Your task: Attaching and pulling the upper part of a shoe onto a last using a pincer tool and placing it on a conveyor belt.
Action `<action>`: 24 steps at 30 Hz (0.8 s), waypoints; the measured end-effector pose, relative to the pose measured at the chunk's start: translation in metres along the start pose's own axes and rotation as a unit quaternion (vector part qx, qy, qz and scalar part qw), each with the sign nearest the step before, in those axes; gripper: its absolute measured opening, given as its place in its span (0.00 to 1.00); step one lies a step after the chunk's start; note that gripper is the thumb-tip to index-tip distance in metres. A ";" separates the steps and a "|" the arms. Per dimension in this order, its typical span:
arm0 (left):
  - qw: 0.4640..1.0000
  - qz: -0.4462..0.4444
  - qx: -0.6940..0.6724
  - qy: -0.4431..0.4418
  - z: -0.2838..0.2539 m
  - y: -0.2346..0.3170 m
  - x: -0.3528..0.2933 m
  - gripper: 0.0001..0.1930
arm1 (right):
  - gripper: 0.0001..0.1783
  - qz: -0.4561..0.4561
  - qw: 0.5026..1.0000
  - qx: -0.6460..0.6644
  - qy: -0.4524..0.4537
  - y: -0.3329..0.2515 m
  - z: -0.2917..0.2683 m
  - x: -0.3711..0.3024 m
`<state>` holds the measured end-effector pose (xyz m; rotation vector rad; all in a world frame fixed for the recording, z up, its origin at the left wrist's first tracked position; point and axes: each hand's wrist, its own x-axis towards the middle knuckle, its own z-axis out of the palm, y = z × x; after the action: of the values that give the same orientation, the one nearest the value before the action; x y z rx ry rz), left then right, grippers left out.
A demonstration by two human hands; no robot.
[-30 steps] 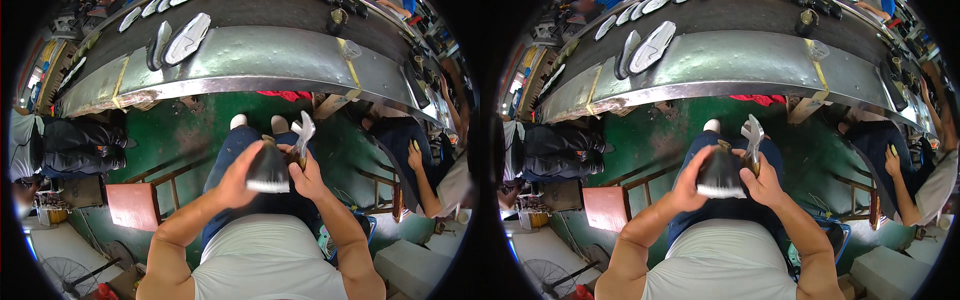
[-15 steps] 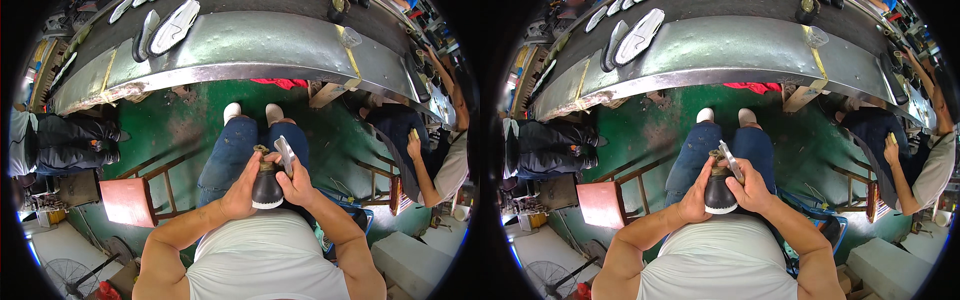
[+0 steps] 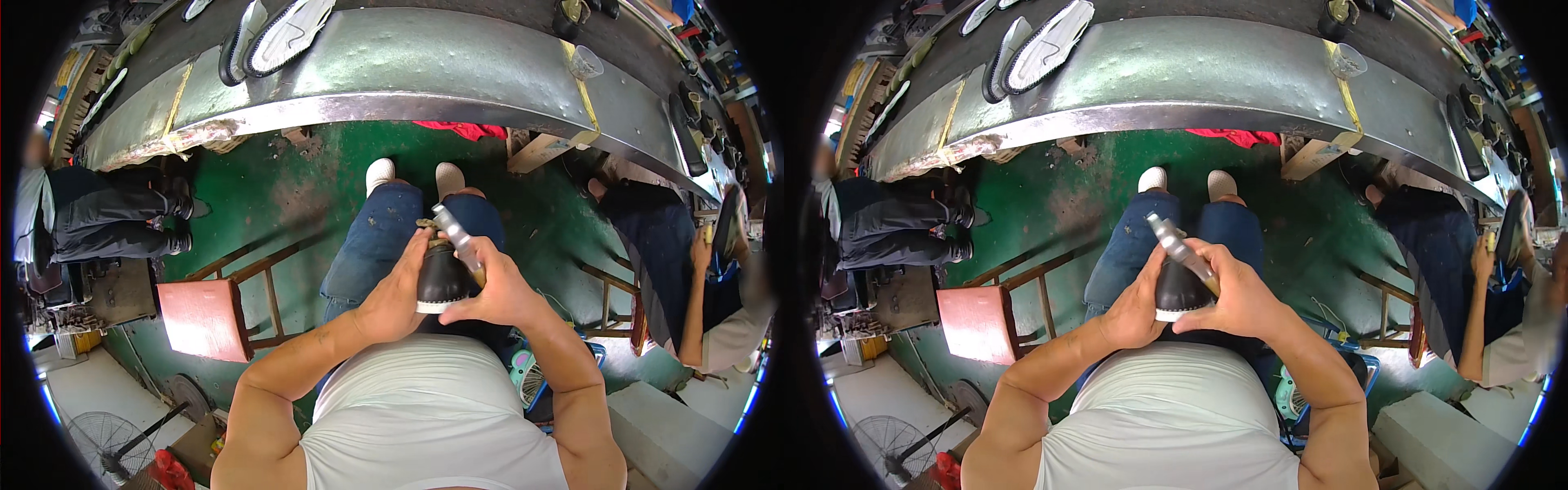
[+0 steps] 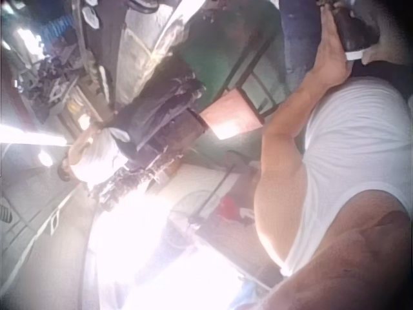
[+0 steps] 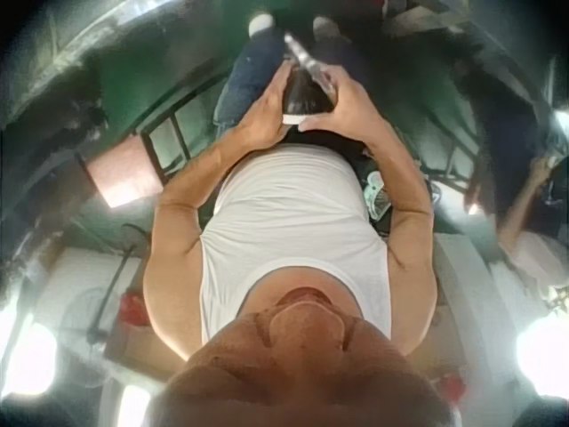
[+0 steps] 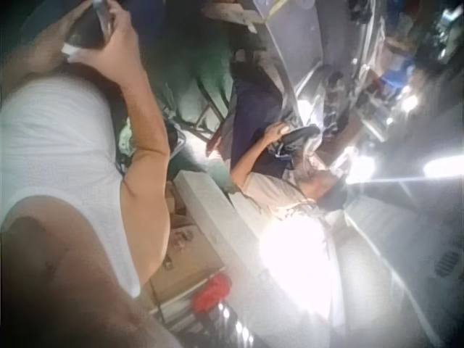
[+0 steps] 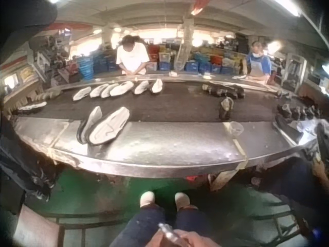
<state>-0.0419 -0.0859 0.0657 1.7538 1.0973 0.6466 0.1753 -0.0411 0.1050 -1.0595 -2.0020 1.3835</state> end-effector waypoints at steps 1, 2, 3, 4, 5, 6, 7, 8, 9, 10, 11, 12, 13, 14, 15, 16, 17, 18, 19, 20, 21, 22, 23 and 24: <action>0.999 0.025 -0.009 -0.025 -0.003 0.002 0.002 0.51 | 0.49 0.043 0.999 -0.013 -0.008 -0.002 -0.001 0.003; 0.999 0.025 -0.010 -0.023 -0.010 0.001 0.002 0.51 | 0.49 0.042 0.999 -0.014 -0.010 0.000 -0.002 0.002; 0.996 0.032 -0.054 -0.064 -0.021 -0.001 0.001 0.52 | 0.47 0.015 0.999 -0.029 -0.008 0.001 -0.004 0.000; 0.989 0.039 -0.097 -0.104 -0.027 -0.002 -0.001 0.53 | 0.45 -0.012 0.999 -0.044 -0.006 0.001 -0.007 0.000; 0.951 -0.065 -0.290 -0.080 -0.021 -0.020 -0.002 0.56 | 0.42 -0.018 0.998 -0.066 -0.014 -0.003 -0.011 -0.002; 0.933 -0.098 -0.343 0.035 -0.015 -0.026 0.001 0.49 | 0.42 -0.021 0.997 -0.067 -0.019 -0.001 -0.009 -0.003; 0.923 -0.181 -0.339 0.034 -0.015 -0.032 0.013 0.40 | 0.41 -0.032 0.997 -0.065 -0.014 0.002 -0.009 -0.005; 0.905 -0.263 -0.333 0.032 -0.016 -0.036 0.022 0.31 | 0.41 -0.043 0.997 -0.063 -0.008 0.003 -0.008 -0.007; 0.905 -0.260 -0.333 0.038 -0.012 -0.035 0.027 0.31 | 0.41 -0.048 0.997 -0.066 -0.012 0.005 -0.008 -0.009; 0.924 -0.261 -0.276 0.045 -0.009 -0.033 0.031 0.22 | 0.40 -0.048 0.997 -0.063 -0.009 0.006 -0.008 -0.011; 0.939 -0.262 -0.217 0.052 -0.007 -0.032 0.034 0.15 | 0.39 -0.048 0.997 -0.060 -0.007 0.007 -0.008 -0.013; 0.940 -0.258 -0.217 0.057 -0.006 -0.031 0.035 0.15 | 0.39 -0.053 0.997 -0.063 -0.008 0.008 -0.006 -0.017; 0.971 -0.194 -0.115 0.082 -0.006 -0.031 0.036 0.12 | 0.39 -0.059 0.996 -0.062 -0.007 0.010 -0.005 -0.020; 0.986 -0.127 -0.009 0.107 -0.006 -0.030 0.038 0.10 | 0.39 -0.065 0.996 -0.060 -0.006 0.011 -0.003 -0.022; 0.986 -0.141 -0.027 0.087 -0.006 -0.030 0.040 0.11 | 0.40 -0.105 0.992 -0.067 0.003 0.015 0.001 -0.021; 0.986 -0.137 -0.022 0.093 -0.013 -0.032 0.042 0.11 | 0.40 -0.114 0.990 -0.077 0.004 0.014 0.002 -0.022; 0.944 -0.222 -0.246 0.011 -0.022 -0.034 0.044 0.10 | 0.40 -0.113 0.990 -0.085 0.013 0.014 0.003 -0.024; 0.840 -0.290 -0.453 -0.072 -0.030 -0.034 0.047 0.09 | 0.41 -0.114 0.989 -0.092 0.021 0.015 0.002 -0.024; 0.795 -0.298 -0.525 -0.051 -0.039 -0.008 0.045 0.10 | 0.41 -0.124 0.988 -0.093 0.022 0.016 0.001 -0.027; 0.801 -0.293 -0.520 -0.046 -0.048 -0.009 0.045 0.10 | 0.41 -0.082 0.993 -0.079 0.029 0.017 -0.001 -0.030; 0.785 -0.258 -0.561 -0.044 -0.060 -0.013 0.041 0.11 | 0.41 -0.042 0.996 -0.064 0.034 0.018 -0.004 -0.032; 0.766 -0.224 -0.601 -0.046 -0.071 -0.019 0.037 0.12 | 0.41 -0.049 0.996 -0.064 0.036 0.024 -0.007 -0.034; 0.779 -0.219 -0.587 -0.018 -0.082 -0.034 0.036 0.14 | 0.41 -0.041 0.997 -0.025 0.054 0.033 -0.011 -0.036; 0.790 -0.214 -0.574 0.009 -0.091 -0.048 0.037 0.19 | 0.41 -0.031 0.997 0.014 0.071 0.038 -0.013 -0.035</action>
<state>-0.1158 -0.0062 0.0592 0.4207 0.7626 0.7874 0.2181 -0.0547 0.0757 -1.0441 -1.8920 1.2628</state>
